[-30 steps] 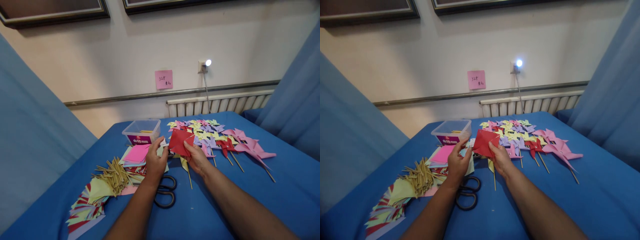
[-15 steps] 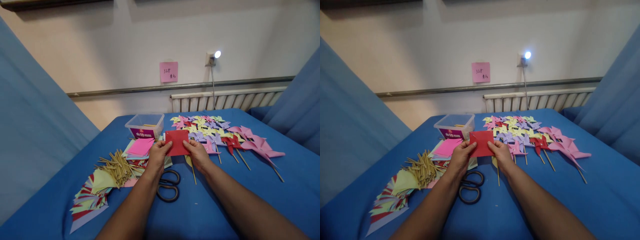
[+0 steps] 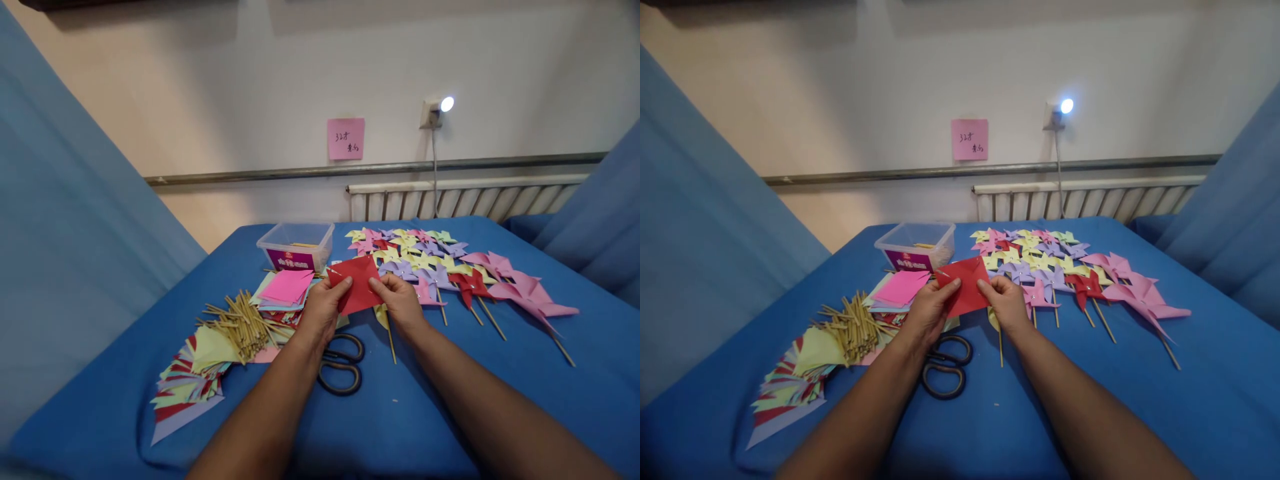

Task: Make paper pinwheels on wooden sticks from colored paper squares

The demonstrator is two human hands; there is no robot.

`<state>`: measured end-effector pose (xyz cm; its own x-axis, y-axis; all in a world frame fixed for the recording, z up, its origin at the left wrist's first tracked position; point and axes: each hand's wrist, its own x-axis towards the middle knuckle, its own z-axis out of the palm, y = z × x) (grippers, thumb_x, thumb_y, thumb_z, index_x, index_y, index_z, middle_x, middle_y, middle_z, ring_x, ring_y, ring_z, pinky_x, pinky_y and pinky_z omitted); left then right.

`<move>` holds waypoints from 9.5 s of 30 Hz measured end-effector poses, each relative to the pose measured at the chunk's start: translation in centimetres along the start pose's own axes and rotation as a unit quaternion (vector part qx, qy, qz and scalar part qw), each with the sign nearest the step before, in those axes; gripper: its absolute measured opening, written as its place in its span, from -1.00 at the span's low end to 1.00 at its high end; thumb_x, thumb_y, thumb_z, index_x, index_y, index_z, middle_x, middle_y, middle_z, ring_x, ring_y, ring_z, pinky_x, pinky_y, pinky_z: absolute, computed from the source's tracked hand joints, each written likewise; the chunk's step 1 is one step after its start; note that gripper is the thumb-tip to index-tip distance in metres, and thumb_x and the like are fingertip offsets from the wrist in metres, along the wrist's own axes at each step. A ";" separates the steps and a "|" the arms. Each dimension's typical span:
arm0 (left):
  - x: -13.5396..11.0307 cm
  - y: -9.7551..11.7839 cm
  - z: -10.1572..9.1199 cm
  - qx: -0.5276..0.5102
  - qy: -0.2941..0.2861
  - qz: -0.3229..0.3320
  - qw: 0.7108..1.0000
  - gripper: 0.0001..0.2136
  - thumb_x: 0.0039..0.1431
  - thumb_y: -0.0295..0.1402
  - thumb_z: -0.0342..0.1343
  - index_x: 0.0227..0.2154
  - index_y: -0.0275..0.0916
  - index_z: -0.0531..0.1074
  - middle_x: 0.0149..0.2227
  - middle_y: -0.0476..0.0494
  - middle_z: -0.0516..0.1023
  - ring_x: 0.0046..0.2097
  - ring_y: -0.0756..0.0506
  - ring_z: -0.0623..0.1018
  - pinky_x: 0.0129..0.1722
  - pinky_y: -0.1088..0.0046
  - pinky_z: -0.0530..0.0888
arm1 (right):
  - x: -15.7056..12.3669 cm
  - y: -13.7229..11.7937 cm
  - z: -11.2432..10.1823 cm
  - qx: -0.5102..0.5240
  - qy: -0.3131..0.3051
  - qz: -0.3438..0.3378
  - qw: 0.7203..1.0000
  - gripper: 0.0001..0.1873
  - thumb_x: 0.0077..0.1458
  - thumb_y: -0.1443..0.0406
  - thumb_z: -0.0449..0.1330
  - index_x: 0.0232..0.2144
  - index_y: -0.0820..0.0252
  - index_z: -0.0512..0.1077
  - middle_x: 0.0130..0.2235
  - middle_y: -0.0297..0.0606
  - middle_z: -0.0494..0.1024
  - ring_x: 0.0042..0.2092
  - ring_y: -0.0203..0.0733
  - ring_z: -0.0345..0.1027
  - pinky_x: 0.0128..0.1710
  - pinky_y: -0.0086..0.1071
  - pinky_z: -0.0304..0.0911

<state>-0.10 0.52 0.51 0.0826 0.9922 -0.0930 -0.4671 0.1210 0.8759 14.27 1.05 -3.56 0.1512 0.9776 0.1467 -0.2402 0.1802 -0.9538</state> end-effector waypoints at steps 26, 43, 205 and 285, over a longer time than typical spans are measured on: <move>-0.7 1.4 0.7 -0.117 0.014 0.040 0.992 -0.71 -0.11 -0.51 0.33 -0.24 -0.35 0.53 -0.22 -0.20 0.65 -0.22 -0.09 0.62 -0.10 0.40 0.50 | -2.6 -1.7 0.6 -0.399 -0.049 -0.454 0.795 -0.83 0.13 0.34 0.19 -0.20 0.01 0.45 0.14 -0.18 0.32 0.23 0.09 0.11 0.19 0.11 0.10; -0.8 0.6 1.0 -0.027 0.009 0.003 1.000 -0.70 -0.16 -0.43 0.36 -0.29 -0.41 0.56 -0.31 -0.24 0.65 -0.34 -0.07 0.59 -0.25 0.45 0.52 | -1.5 -1.6 0.2 -0.290 0.008 -0.269 0.918 -0.86 0.04 0.27 0.27 -0.53 0.12 0.45 -0.02 -0.15 0.46 0.07 -0.01 0.30 0.11 -0.04 0.17; -1.6 2.5 0.4 0.353 -0.077 0.007 0.932 -0.68 -0.24 -0.50 0.25 -0.30 -0.29 0.46 -0.51 -0.02 0.52 -0.55 0.02 0.43 -0.58 0.56 0.26 | -0.4 -3.7 -2.0 -0.029 -0.183 0.094 0.978 -0.64 -0.21 0.19 0.44 -0.33 0.17 0.46 -0.37 -0.31 0.59 -0.38 -0.19 0.46 -0.36 -0.31 0.37; -0.4 -0.4 0.1 0.021 0.021 -0.037 0.999 -0.66 -0.30 -0.49 0.39 -0.34 -0.36 0.55 -0.37 -0.18 0.63 -0.39 -0.07 0.57 -0.31 0.43 0.49 | -0.9 -1.3 -0.3 -0.281 -0.045 -0.210 0.935 -0.84 -0.06 0.38 0.20 -0.62 0.11 0.35 -0.10 -0.16 0.50 -0.01 -0.02 0.35 0.02 -0.08 0.20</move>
<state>0.13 0.10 0.26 0.0785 0.9812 -0.1763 -0.4244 0.1929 0.8847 14.70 -0.08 -2.55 0.0312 0.8429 0.5371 0.3676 0.4900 -0.7904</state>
